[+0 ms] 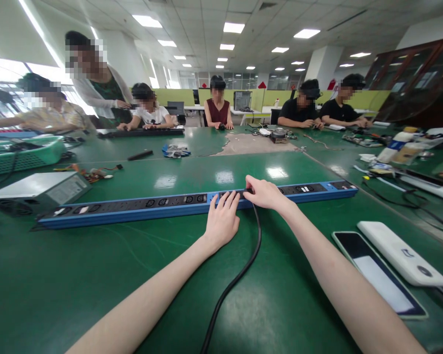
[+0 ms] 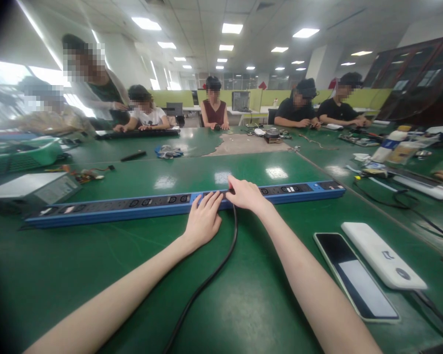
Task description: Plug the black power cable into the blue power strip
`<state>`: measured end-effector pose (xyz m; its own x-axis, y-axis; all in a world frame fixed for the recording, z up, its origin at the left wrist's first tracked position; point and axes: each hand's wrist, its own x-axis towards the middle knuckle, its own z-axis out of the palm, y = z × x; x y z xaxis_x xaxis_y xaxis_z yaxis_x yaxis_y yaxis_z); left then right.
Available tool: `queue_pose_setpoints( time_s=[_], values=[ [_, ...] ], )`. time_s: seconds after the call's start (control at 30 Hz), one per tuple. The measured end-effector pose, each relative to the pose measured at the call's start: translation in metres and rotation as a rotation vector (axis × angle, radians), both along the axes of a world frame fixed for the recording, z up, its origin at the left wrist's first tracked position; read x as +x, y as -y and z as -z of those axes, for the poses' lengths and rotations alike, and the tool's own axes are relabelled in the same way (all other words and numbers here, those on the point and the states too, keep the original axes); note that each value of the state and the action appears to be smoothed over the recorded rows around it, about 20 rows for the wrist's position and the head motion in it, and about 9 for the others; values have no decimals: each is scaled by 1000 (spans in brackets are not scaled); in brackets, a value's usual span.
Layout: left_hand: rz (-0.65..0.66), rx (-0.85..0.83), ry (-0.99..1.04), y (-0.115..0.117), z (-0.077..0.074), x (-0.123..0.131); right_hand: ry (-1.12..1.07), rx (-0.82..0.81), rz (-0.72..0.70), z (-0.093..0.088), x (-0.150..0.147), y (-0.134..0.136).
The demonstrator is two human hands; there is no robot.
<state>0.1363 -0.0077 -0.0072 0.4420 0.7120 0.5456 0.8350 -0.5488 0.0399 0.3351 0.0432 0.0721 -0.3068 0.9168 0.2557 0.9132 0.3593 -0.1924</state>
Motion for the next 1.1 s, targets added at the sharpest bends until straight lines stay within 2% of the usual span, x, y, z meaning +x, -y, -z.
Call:
queue_pose_setpoints(
  time_s=[0.13, 0.23, 0.4, 0.47, 0.6, 0.77, 0.9, 0.97, 1.03, 1.1],
  values=[
    [-8, 2, -2, 1, -1, -1, -32, 16, 36, 1, -2, -1],
    [-7, 8, 1, 1, -1, -1, -153, -4, 60, -1, 1, -7],
    [7, 17, 19, 0, 0, -3, -585, 90, 82, -27, 26, -12],
    [6, 15, 22, 0, 0, -4, -635, 94, 61, -40, 41, -8],
    [2, 4, 27, 0, 1, -4, -506, 13, 77, -52, 69, 3],
    [-1, -5, 29, -1, 2, -5, -508, -50, 148, -44, 87, 0],
    [3, -4, 34, -1, 1, -7, -591, -326, 114, -35, 97, -6],
    [6, -2, 36, -1, 1, -7, -554, -432, 51, -32, 103, -8],
    [4, -3, 35, -1, 2, -7, -425, -399, -8, -30, 108, -9],
    [-4, -9, 30, -1, 2, -6, -274, -297, -19, -29, 112, -10]
  ],
)
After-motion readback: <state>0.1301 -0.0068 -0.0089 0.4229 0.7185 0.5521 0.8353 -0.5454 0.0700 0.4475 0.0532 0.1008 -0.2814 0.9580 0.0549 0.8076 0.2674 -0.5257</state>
